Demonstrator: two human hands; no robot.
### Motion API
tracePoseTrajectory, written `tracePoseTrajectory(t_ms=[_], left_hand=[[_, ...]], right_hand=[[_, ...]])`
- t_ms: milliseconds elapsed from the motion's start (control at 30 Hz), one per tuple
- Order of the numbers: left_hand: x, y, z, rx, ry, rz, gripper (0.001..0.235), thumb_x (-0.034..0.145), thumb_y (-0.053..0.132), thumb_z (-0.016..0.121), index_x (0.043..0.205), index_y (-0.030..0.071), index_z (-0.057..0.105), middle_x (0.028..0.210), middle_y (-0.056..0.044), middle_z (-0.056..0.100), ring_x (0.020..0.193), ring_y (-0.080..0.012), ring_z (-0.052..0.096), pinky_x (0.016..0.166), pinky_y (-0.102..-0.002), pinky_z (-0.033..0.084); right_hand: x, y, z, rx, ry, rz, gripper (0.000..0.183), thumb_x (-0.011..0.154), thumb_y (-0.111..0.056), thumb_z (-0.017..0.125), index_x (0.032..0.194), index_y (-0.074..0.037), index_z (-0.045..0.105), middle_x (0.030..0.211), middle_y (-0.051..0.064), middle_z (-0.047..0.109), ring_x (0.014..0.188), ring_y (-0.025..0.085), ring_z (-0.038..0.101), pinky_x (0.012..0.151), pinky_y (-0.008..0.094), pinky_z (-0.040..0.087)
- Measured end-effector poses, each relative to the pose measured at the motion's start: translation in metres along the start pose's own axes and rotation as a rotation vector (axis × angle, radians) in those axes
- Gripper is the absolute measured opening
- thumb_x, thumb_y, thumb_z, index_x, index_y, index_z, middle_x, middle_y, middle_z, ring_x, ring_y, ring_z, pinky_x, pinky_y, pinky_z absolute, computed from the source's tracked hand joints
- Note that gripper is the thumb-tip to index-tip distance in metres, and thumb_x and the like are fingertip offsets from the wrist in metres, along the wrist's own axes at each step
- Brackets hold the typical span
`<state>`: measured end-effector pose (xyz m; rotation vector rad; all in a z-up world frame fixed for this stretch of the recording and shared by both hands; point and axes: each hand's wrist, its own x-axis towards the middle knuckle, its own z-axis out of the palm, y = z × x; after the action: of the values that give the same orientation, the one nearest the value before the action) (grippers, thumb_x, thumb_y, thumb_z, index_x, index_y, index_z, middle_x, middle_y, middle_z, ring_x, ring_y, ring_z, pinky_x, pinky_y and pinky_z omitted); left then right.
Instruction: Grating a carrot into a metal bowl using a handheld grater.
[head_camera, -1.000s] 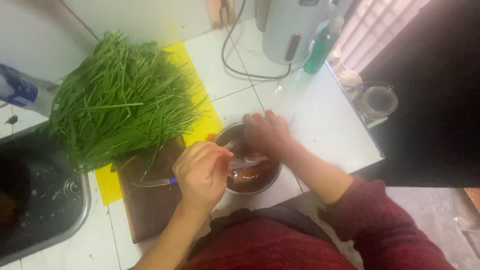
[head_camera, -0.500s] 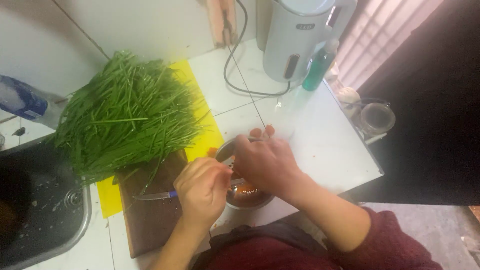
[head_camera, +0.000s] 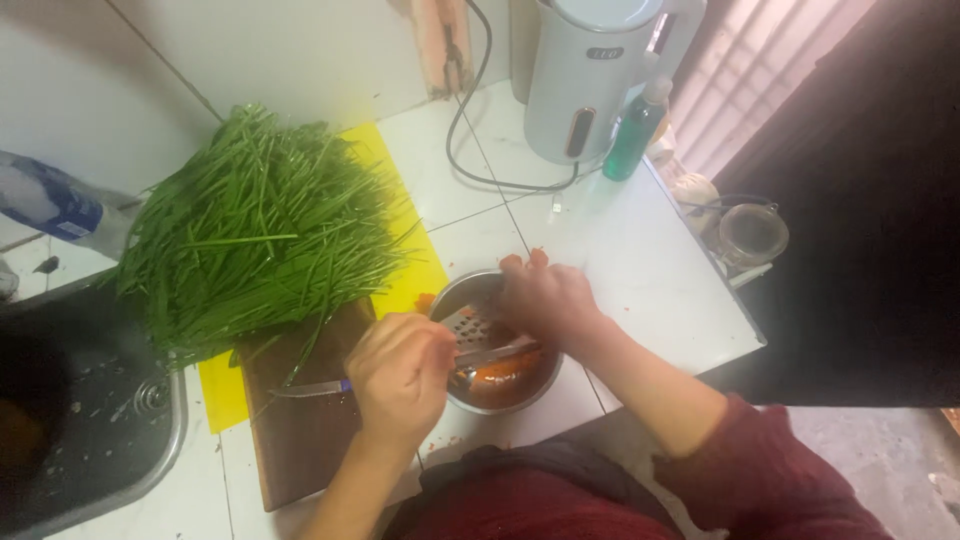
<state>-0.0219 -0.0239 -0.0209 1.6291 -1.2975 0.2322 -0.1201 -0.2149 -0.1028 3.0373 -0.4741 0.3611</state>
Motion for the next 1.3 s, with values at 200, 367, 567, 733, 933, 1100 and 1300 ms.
tracePoseTrajectory(t_ms=[200, 367, 567, 733, 933, 1100, 1300], left_hand=[[-0.009, -0.013, 0.007, -0.057, 0.023, -0.021, 0.025, 0.095, 0.01, 0.067, 0.072, 0.002, 0.061, 0.074, -0.011, 0.064, 0.071, -0.0272, 0.064, 0.067, -0.038, 0.049], [0.009, -0.006, 0.007, -0.139, -0.007, -0.089, 0.024, 0.097, 0.009, 0.061, 0.074, 0.004, 0.064, 0.069, -0.007, 0.063, 0.066, -0.0234, 0.063, 0.064, -0.036, 0.048], [0.03, 0.003, 0.018, 0.021, -0.104, 0.074, 0.027, 0.095, 0.018, 0.072, 0.071, 0.007, 0.066, 0.067, -0.009, 0.061, 0.063, -0.0289, 0.06, 0.059, -0.04, 0.045], [0.027, 0.009, 0.02, 0.018, -0.142, 0.095, 0.027, 0.093, 0.019, 0.074, 0.069, 0.011, 0.067, 0.066, -0.006, 0.063, 0.064, -0.0279, 0.061, 0.06, -0.041, 0.045], [0.025, 0.011, 0.016, -0.011, -0.13, 0.073, 0.024, 0.095, 0.016, 0.071, 0.074, 0.007, 0.067, 0.072, -0.008, 0.065, 0.07, -0.0276, 0.063, 0.065, -0.039, 0.047], [0.019, 0.01, 0.013, -0.008, -0.131, 0.074, 0.022, 0.094, 0.013, 0.071, 0.074, 0.004, 0.067, 0.072, -0.009, 0.065, 0.069, -0.0286, 0.063, 0.065, -0.04, 0.046], [0.012, 0.006, 0.008, -0.048, -0.115, 0.074, 0.02, 0.096, 0.01, 0.065, 0.077, 0.006, 0.067, 0.073, -0.008, 0.063, 0.071, -0.027, 0.064, 0.087, -0.044, 0.057]], right_hand=[[0.001, -0.038, -0.09, -0.012, -0.274, -0.023, 0.009, 0.082, -0.027, 0.067, 0.079, -0.019, 0.064, 0.091, 0.005, 0.065, 0.07, 0.022, 0.073, 0.06, 0.041, 0.058], [0.005, -0.008, -0.032, 0.155, -0.091, 0.223, 0.022, 0.086, -0.031, 0.066, 0.088, -0.009, 0.062, 0.074, 0.015, 0.07, 0.068, 0.033, 0.072, 0.06, 0.046, 0.057], [-0.002, -0.003, -0.024, 0.181, -0.054, 0.24, 0.022, 0.092, -0.031, 0.063, 0.088, -0.01, 0.062, 0.082, 0.016, 0.069, 0.067, 0.036, 0.071, 0.059, 0.048, 0.056], [0.003, -0.017, -0.066, 0.226, 0.018, 0.176, 0.021, 0.09, -0.029, 0.064, 0.085, -0.009, 0.06, 0.079, 0.011, 0.069, 0.076, 0.035, 0.071, 0.061, 0.047, 0.056], [-0.003, 0.002, -0.008, -0.055, 0.106, 0.01, 0.026, 0.085, -0.03, 0.07, 0.075, -0.01, 0.058, 0.079, 0.011, 0.067, 0.069, 0.031, 0.071, 0.046, 0.044, 0.053], [0.0, -0.019, -0.033, 0.209, -0.007, 0.255, 0.027, 0.092, -0.034, 0.07, 0.091, -0.008, 0.06, 0.074, 0.012, 0.069, 0.071, 0.036, 0.071, 0.074, 0.044, 0.058], [-0.003, -0.012, -0.001, 0.122, 0.241, 0.16, 0.034, 0.069, -0.04, 0.074, 0.075, -0.008, 0.062, 0.071, 0.007, 0.062, 0.066, 0.03, 0.07, 0.051, 0.042, 0.056]])
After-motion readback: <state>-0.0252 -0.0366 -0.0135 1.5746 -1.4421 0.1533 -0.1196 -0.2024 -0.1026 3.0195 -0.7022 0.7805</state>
